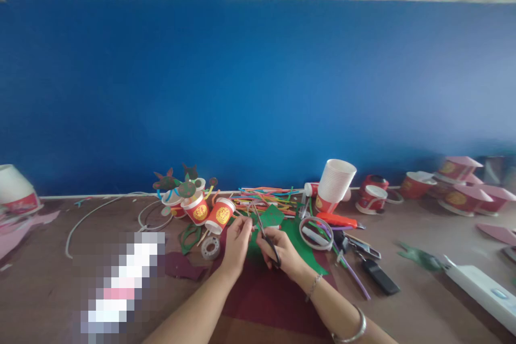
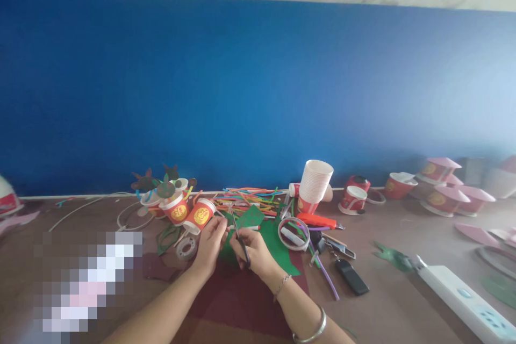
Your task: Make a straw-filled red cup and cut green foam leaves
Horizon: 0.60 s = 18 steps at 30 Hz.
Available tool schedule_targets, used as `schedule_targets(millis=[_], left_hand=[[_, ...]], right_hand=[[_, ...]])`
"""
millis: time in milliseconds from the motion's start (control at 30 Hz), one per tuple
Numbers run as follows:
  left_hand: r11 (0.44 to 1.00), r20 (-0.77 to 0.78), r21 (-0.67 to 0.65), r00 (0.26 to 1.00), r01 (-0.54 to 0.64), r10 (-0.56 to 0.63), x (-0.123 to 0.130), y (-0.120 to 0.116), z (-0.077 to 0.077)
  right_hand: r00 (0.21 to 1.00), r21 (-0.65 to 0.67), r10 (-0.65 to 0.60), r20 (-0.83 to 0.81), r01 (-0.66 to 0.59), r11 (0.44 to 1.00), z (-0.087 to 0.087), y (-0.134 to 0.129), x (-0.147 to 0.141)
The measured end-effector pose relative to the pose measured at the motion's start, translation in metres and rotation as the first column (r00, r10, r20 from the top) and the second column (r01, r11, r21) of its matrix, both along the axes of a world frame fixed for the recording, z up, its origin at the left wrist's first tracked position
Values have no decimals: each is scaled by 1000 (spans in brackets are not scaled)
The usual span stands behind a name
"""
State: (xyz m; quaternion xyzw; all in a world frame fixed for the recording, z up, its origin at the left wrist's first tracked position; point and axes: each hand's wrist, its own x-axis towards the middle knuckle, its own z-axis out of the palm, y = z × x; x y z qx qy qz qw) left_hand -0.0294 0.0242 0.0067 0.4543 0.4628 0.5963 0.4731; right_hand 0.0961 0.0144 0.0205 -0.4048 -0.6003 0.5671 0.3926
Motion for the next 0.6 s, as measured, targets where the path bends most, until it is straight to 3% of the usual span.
schedule_targets(millis=[600], left_hand=[[998, 84, 2, 994, 65, -65, 1, -1, -2]], right_hand=[[1000, -9, 4, -15, -4, 1000, -5, 1, 0]])
